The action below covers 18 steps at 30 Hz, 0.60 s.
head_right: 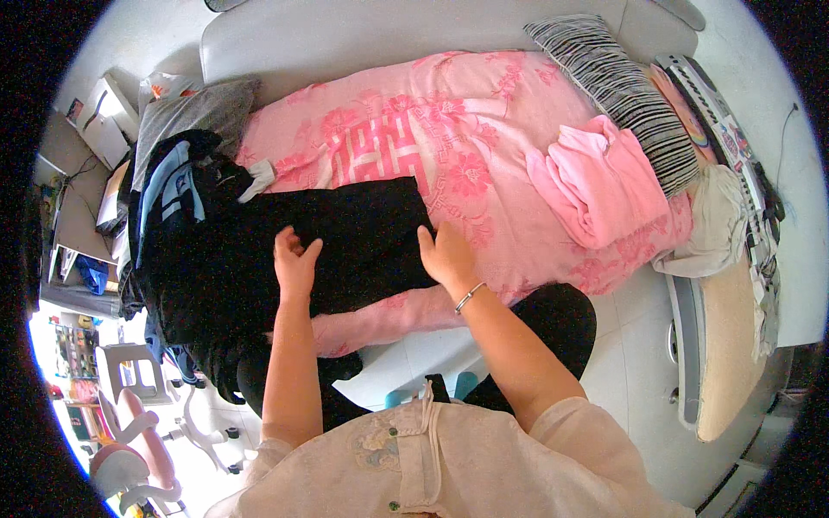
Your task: The person folds several pieces of clothing on a pink patterned sofa. They fold a black garment, then a black pair of shorts, followed by a blue and black jacket, and finally a pair of dark pants, placing each folded item on the sofa.
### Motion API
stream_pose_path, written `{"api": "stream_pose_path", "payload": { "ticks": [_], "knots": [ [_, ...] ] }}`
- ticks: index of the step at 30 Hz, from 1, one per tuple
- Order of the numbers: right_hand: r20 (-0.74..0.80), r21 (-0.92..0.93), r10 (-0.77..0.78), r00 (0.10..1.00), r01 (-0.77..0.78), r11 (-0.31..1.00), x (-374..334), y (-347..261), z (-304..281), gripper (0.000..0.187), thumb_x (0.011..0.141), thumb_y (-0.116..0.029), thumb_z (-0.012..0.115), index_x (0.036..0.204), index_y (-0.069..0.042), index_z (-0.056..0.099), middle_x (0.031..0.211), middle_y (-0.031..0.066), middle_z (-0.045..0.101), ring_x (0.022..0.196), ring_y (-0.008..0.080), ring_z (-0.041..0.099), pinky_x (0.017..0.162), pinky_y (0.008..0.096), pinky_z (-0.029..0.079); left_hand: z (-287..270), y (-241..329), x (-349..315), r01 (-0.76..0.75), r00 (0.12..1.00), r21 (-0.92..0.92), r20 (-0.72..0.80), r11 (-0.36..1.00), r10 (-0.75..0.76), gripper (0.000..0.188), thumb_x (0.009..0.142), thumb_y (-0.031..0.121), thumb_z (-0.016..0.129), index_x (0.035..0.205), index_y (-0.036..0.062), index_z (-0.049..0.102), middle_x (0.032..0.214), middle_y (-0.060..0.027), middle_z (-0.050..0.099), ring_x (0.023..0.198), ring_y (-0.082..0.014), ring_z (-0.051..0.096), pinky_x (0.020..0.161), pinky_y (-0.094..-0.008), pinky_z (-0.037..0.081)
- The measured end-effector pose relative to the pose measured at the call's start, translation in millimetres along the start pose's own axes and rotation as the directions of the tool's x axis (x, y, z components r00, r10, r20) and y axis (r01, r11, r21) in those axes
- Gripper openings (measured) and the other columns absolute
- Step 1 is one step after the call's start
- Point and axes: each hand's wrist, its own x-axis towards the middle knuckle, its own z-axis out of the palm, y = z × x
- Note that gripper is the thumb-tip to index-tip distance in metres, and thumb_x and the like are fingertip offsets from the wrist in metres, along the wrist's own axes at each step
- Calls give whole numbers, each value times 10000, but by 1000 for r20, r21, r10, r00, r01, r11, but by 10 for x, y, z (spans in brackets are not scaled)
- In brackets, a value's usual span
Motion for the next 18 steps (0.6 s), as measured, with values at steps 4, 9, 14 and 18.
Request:
{"api": "stream_pose_path", "payload": {
  "ticks": [4, 9, 14, 18],
  "knots": [
    [-57, -91, -54, 997, 49, 995, -183, 61, 30, 392, 923, -338, 490, 1040, 31, 552, 852, 262, 630, 806, 454, 599, 726, 528, 462, 354, 442, 308, -518, 853, 97, 129, 850, 505, 333, 782, 213, 697, 1027, -1, 624, 1036, -179, 615, 984, -357, 568, 864, -418, 456],
    [-20, -83, -30, 999, 28, 996, -262, 61, -12, 379, 926, -349, 482, 988, 18, 547, 789, 261, 626, 729, 456, 598, 670, 540, 461, 1127, 707, 505, -510, 831, 136, 335, 850, 445, 384, 826, 376, 660, 920, 4, 632, 959, -195, 642, 939, -360, 592, 816, -452, 465],
    [19, -72, -7, 1000, 9, 997, -269, 173, -14, 385, 928, -377, 475, 896, 0, 546, 760, 259, 612, 729, 449, 591, 660, 539, 445, 1495, 814, 618, -495, 791, 351, 560, 795, 246, 539, 822, 525, 611, 946, 1, 638, 937, -194, 666, 905, -366, 633, 798, -456, 487],
    [9, -42, 5, 1000, -5, 999, -261, 227, 2, 363, 931, -364, 477, 861, -14, 543, 732, 246, 604, 715, 449, 580, 645, 531, 438, 1605, 786, 692, -622, 688, 192, 597, 759, 412, 426, 851, 470, 594, 910, 51, 644, 866, -191, 665, 837, -365, 639, 735, -466, 498]
  ]
}}
